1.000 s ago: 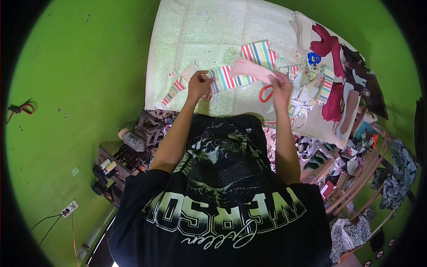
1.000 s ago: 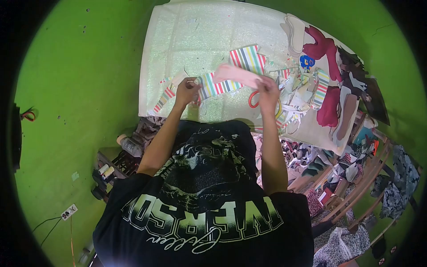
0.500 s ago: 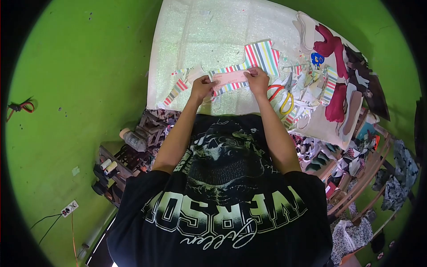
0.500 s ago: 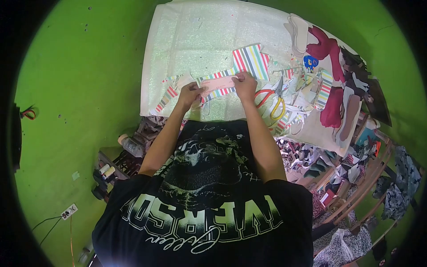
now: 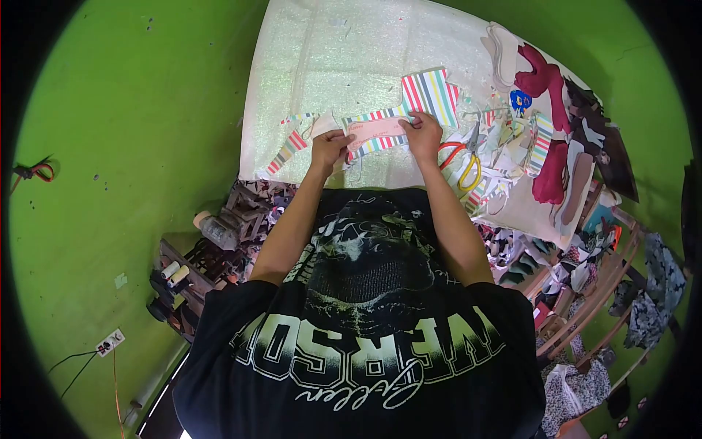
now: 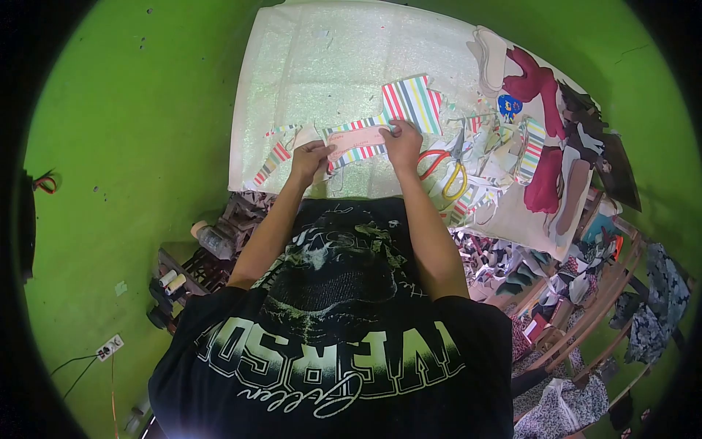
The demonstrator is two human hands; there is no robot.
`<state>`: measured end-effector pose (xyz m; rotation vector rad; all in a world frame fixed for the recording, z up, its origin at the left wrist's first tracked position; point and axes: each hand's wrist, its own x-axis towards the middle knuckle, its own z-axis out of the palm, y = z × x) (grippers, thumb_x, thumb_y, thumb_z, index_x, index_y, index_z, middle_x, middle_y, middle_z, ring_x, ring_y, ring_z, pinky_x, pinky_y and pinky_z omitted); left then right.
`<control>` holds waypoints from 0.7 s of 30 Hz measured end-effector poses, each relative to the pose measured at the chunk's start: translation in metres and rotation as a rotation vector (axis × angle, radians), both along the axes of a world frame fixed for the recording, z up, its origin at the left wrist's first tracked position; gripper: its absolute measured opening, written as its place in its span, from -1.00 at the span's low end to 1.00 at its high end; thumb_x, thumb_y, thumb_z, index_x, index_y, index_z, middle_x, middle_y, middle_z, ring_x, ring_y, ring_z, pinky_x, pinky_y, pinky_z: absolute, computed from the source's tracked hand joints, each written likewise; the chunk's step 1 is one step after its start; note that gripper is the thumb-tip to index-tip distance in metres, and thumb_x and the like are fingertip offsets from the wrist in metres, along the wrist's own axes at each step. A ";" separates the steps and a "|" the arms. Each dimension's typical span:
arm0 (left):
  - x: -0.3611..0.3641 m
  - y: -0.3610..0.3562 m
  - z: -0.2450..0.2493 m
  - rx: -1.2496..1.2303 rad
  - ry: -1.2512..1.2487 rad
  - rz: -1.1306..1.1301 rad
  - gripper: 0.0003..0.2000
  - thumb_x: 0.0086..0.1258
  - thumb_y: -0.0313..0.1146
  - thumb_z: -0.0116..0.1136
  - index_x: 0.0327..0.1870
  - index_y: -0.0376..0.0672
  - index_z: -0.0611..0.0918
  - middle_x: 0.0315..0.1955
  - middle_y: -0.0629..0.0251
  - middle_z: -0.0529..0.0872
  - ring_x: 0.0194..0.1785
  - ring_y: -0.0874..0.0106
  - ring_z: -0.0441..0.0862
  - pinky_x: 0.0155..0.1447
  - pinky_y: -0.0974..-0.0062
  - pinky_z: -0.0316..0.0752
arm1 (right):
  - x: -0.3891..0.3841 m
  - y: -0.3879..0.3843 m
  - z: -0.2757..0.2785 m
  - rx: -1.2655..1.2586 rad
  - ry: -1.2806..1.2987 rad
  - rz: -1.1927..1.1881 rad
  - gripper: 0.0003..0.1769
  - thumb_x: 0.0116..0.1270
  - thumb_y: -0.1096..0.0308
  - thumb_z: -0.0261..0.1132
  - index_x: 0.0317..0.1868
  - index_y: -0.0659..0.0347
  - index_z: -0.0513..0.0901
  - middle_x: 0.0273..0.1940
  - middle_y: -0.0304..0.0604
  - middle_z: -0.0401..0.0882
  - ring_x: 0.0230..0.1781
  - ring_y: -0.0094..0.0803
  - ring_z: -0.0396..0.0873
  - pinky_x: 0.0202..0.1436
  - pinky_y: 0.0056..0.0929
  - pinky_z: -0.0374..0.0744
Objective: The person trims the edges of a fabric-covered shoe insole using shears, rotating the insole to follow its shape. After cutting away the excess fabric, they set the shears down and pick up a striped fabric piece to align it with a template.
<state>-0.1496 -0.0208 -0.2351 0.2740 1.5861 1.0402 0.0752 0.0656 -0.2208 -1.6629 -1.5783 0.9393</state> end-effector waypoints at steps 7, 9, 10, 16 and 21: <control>0.004 -0.002 -0.008 0.009 0.072 0.004 -0.73 0.18 -0.48 0.50 -0.16 -0.39 0.70 -0.38 0.27 0.74 -0.43 0.57 0.66 -0.40 0.63 0.54 | 0.004 -0.004 -0.008 -0.042 0.064 -0.004 -0.72 0.09 0.44 0.50 -0.16 0.32 0.74 -0.37 -0.05 0.67 -0.40 -0.30 0.64 -0.23 -0.38 0.61; 0.002 -0.003 -0.009 0.009 0.022 0.004 -0.74 0.23 -0.43 0.48 -0.16 -0.38 0.70 -0.38 0.28 0.74 -0.42 0.57 0.66 -0.40 0.63 0.54 | 0.006 -0.005 -0.008 -0.079 0.028 0.036 -0.74 0.12 0.46 0.48 -0.14 0.28 0.75 -0.34 -0.04 0.69 -0.39 -0.30 0.65 -0.22 -0.38 0.61; 0.001 -0.003 -0.012 0.009 0.023 0.005 -0.74 0.23 -0.43 0.48 -0.16 -0.38 0.70 -0.38 0.28 0.74 -0.42 0.57 0.66 -0.40 0.63 0.54 | 0.008 -0.005 -0.008 -0.079 0.029 0.037 -0.74 0.12 0.46 0.48 -0.14 0.28 0.75 -0.34 -0.04 0.69 -0.39 -0.30 0.65 -0.22 -0.38 0.61; 0.004 -0.002 -0.010 0.012 -0.033 0.030 -0.71 0.28 -0.39 0.45 -0.09 -0.38 0.70 -0.40 0.31 0.74 -0.46 0.60 0.62 -0.40 0.66 0.52 | 0.020 -0.008 -0.011 -0.129 0.058 0.035 -0.72 0.15 0.48 0.45 -0.08 0.22 0.77 -0.34 -0.04 0.70 -0.37 -0.29 0.67 -0.20 -0.38 0.61; 0.004 -0.002 -0.007 -0.005 0.035 0.030 -0.70 0.25 -0.41 0.46 -0.07 -0.39 0.70 -0.39 0.31 0.74 -0.47 0.61 0.61 -0.43 0.66 0.49 | 0.019 -0.010 -0.011 -0.125 0.148 -0.022 -0.76 0.12 0.49 0.47 -0.17 0.33 0.74 -0.38 -0.01 0.71 -0.38 -0.28 0.69 -0.22 -0.34 0.63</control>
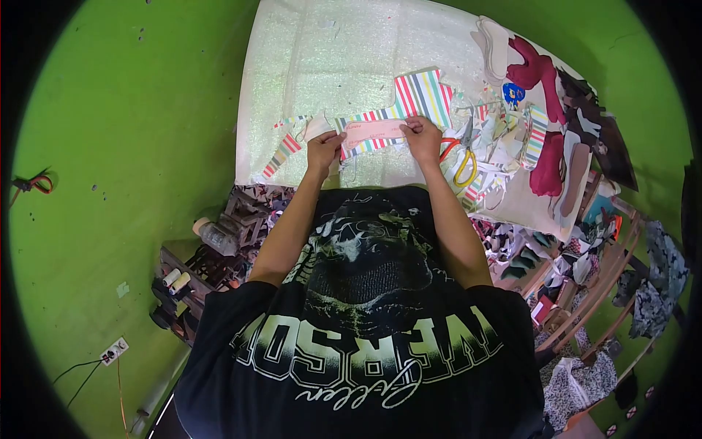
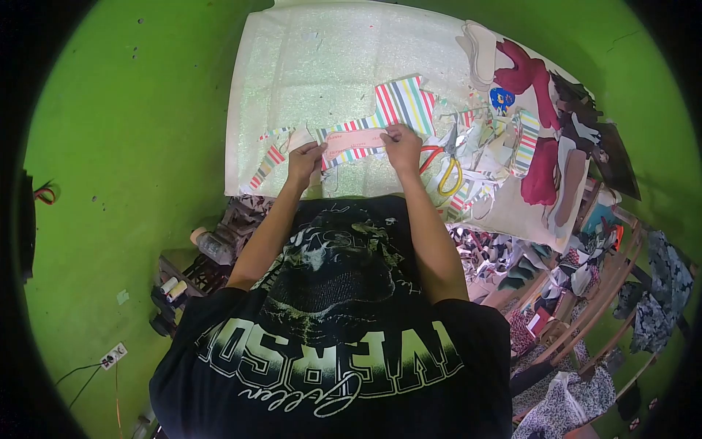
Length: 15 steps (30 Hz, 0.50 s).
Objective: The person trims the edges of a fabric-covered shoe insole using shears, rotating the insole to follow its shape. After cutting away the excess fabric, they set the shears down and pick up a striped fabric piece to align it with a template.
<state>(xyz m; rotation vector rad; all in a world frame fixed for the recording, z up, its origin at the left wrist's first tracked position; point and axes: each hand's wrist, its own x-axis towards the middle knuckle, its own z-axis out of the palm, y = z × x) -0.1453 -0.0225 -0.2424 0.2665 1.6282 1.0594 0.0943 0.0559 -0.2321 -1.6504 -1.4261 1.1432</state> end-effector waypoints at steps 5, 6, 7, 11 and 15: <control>0.003 -0.001 0.008 0.029 0.052 -0.073 -0.71 0.21 -0.45 0.49 -0.10 -0.37 0.69 -0.41 0.32 0.72 -0.49 0.64 0.56 -0.46 0.66 0.43 | -0.005 0.003 0.007 0.059 -0.113 0.048 -0.79 0.08 0.47 0.50 -0.29 0.36 0.70 -0.39 0.01 0.70 -0.39 -0.24 0.68 -0.23 -0.31 0.62; 0.003 -0.002 0.007 0.027 0.077 -0.082 -0.70 0.20 -0.48 0.49 -0.10 -0.36 0.68 -0.41 0.33 0.71 -0.49 0.65 0.55 -0.46 0.66 0.41 | -0.005 0.003 0.007 0.073 -0.145 0.051 -0.79 0.07 0.46 0.51 -0.31 0.36 0.68 -0.39 0.01 0.69 -0.39 -0.22 0.68 -0.23 -0.31 0.62; 0.003 -0.002 0.005 0.027 0.076 -0.082 -0.70 0.20 -0.48 0.49 -0.10 -0.36 0.68 -0.41 0.33 0.71 -0.49 0.65 0.55 -0.46 0.66 0.41 | -0.006 0.003 0.006 0.073 -0.146 0.051 -0.79 0.07 0.46 0.51 -0.31 0.36 0.68 -0.39 0.01 0.69 -0.39 -0.22 0.68 -0.23 -0.31 0.62; 0.001 -0.005 -0.015 0.033 0.179 -0.079 -0.73 0.14 -0.46 0.53 -0.21 -0.35 0.69 -0.45 0.34 0.69 -0.51 0.64 0.53 -0.46 0.64 0.40 | -0.001 0.003 0.024 0.069 -0.199 0.049 -0.75 0.07 0.41 0.52 -0.30 0.35 0.66 -0.43 0.01 0.65 -0.42 -0.16 0.65 -0.27 -0.27 0.61; 0.001 -0.002 -0.018 0.033 0.315 -0.113 -0.68 0.06 -0.40 0.57 -0.23 -0.37 0.70 -0.48 0.35 0.68 -0.47 0.58 0.55 -0.39 0.58 0.48 | 0.024 -0.007 0.052 0.039 -0.270 -0.052 -0.68 0.08 0.32 0.53 -0.26 0.31 0.62 -0.41 0.02 0.60 -0.34 -0.07 0.63 -0.18 -0.20 0.60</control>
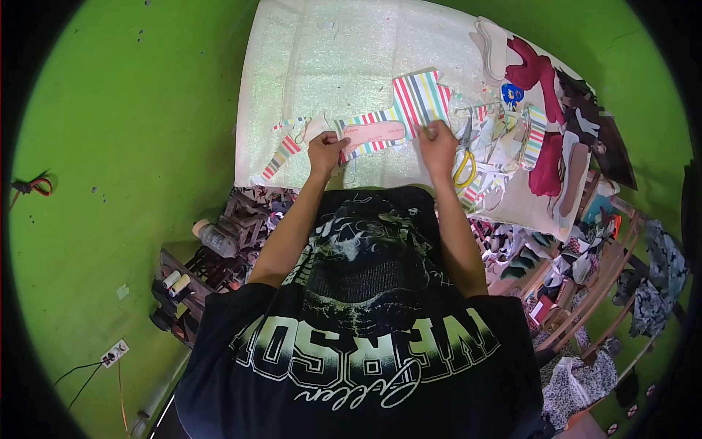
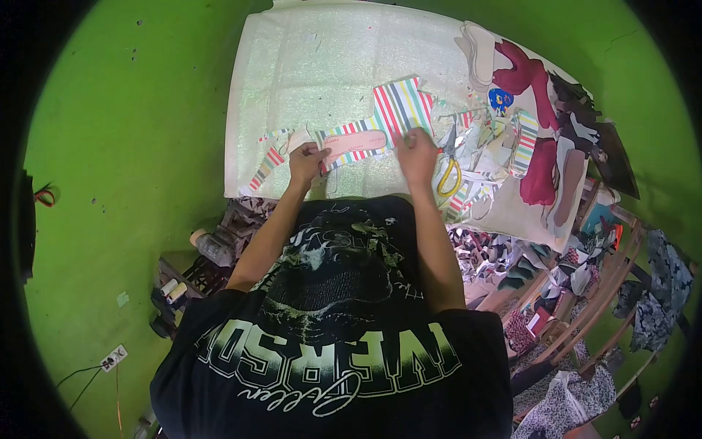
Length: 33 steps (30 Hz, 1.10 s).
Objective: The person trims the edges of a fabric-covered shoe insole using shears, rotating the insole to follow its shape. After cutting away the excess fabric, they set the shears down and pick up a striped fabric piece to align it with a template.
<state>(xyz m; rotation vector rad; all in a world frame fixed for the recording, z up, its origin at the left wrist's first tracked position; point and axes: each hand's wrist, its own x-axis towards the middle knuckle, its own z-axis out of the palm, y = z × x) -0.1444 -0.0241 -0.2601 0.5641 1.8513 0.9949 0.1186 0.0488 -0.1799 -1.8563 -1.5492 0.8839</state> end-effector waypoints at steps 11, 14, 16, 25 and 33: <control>-0.001 0.019 0.007 0.030 0.189 -0.110 -0.71 0.11 -0.30 0.43 -0.29 -0.31 0.63 -0.45 0.28 0.68 -0.43 0.51 0.54 -0.30 0.49 0.46 | 0.065 -0.054 -0.020 -0.051 -0.404 -0.027 -0.38 0.07 0.16 0.52 0.07 0.28 0.50 0.09 0.10 0.47 0.09 0.14 0.46 0.15 0.01 0.51; -0.006 0.043 0.023 0.127 0.304 -0.132 -0.67 0.10 -0.27 0.43 -0.27 -0.33 0.62 -0.46 0.27 0.66 -0.41 0.49 0.54 -0.25 0.47 0.48 | 0.063 -0.057 -0.012 -0.087 -0.477 -0.097 -0.32 0.05 0.14 0.51 0.12 0.26 0.46 0.11 0.13 0.45 0.13 0.15 0.43 0.16 0.02 0.50; -0.014 0.058 0.033 0.186 0.326 -0.138 -0.68 0.12 -0.26 0.43 -0.26 -0.31 0.64 -0.39 0.27 0.67 -0.35 0.48 0.56 -0.19 0.49 0.48 | 0.064 -0.059 -0.015 -0.114 -0.499 -0.118 -0.30 0.04 0.14 0.50 0.15 0.25 0.44 0.11 0.14 0.44 0.14 0.15 0.41 0.16 0.04 0.50; -0.016 0.066 0.075 -0.020 -0.430 0.076 -0.60 0.32 -0.09 0.28 0.12 0.03 0.54 -0.02 0.38 0.59 -0.02 0.46 0.51 0.03 0.13 0.40 | 0.052 -0.049 0.001 0.160 -0.411 0.014 -0.48 0.12 0.31 0.41 0.09 0.28 0.51 0.06 0.12 0.44 0.12 0.14 0.42 0.18 0.03 0.47; -0.034 0.047 0.033 -0.039 -0.416 -0.003 -0.56 0.42 -0.28 0.18 0.30 -0.10 0.49 0.07 0.29 0.54 0.17 0.37 0.44 0.21 0.23 0.43 | -0.043 -0.009 -0.008 0.217 -0.046 0.655 -0.40 0.19 0.40 0.37 0.28 0.16 0.51 0.34 0.00 0.34 0.37 0.06 0.29 0.40 -0.14 0.39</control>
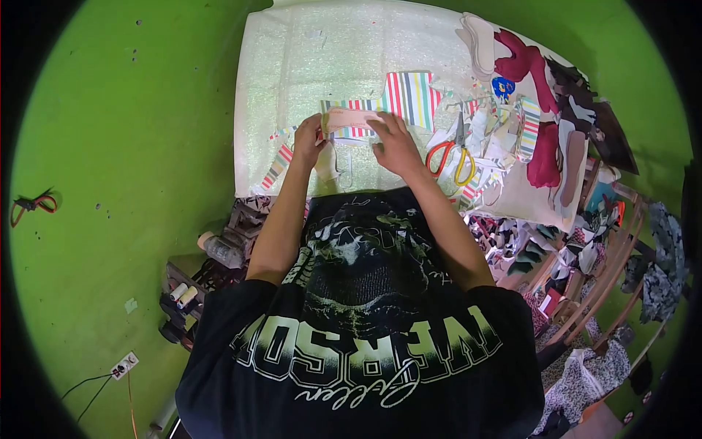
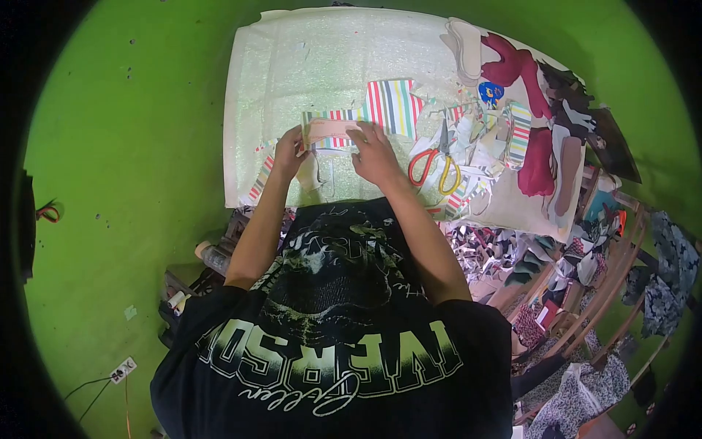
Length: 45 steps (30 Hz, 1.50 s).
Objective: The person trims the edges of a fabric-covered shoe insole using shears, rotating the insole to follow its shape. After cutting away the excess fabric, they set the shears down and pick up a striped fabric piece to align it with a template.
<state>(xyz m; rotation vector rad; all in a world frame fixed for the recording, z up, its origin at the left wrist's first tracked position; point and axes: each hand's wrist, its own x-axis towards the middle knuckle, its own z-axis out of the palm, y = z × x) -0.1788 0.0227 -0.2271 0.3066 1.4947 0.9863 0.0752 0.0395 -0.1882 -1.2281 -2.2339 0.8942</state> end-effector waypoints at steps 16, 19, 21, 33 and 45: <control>0.050 -0.025 0.001 0.092 -0.035 0.328 -0.65 0.41 -0.54 0.21 0.18 -0.41 0.52 -0.03 0.17 0.68 -0.03 0.43 0.66 0.10 0.49 0.64 | -0.025 0.007 -0.007 -0.052 -0.331 0.021 -0.39 0.16 0.30 0.41 0.29 -0.07 0.57 0.47 -0.15 0.22 0.42 0.01 0.18 0.40 0.05 0.32; 0.049 -0.025 0.000 0.084 -0.024 0.363 -0.67 0.42 -0.53 0.22 0.16 -0.43 0.53 -0.07 0.17 0.69 -0.08 0.45 0.67 0.06 0.52 0.66 | -0.026 0.007 -0.007 -0.045 -0.323 0.017 -0.38 0.15 0.31 0.41 0.29 -0.09 0.57 0.47 -0.13 0.20 0.42 0.02 0.18 0.39 0.06 0.32; 0.049 -0.025 0.002 0.091 -0.012 0.374 -0.67 0.42 -0.53 0.22 0.15 -0.44 0.53 -0.08 0.16 0.69 -0.10 0.45 0.68 0.05 0.52 0.67 | -0.026 0.006 -0.007 -0.059 -0.312 0.007 -0.37 0.14 0.31 0.42 0.29 -0.09 0.57 0.48 -0.13 0.19 0.42 0.02 0.17 0.39 0.07 0.32; 0.047 -0.021 -0.005 0.098 -0.262 0.488 -0.73 0.51 -0.46 0.11 0.17 -0.22 0.45 0.00 0.14 0.60 0.01 0.34 0.62 0.17 0.26 0.58 | -0.028 0.008 -0.005 -0.131 -0.342 -0.011 -0.38 0.17 0.31 0.41 0.30 -0.15 0.56 0.50 -0.14 0.17 0.45 0.04 0.15 0.43 0.04 0.28; 0.068 -0.002 0.049 0.239 -0.027 0.394 -0.71 0.56 -0.47 -0.02 0.18 -0.23 0.23 -0.01 -0.01 0.54 -0.17 0.26 0.68 -0.04 0.32 0.73 | -0.029 0.000 0.018 -1.295 0.416 -0.342 -0.48 0.36 -0.09 0.31 0.05 0.19 0.61 -0.12 0.07 0.65 -0.14 -0.16 0.62 0.04 -0.28 0.60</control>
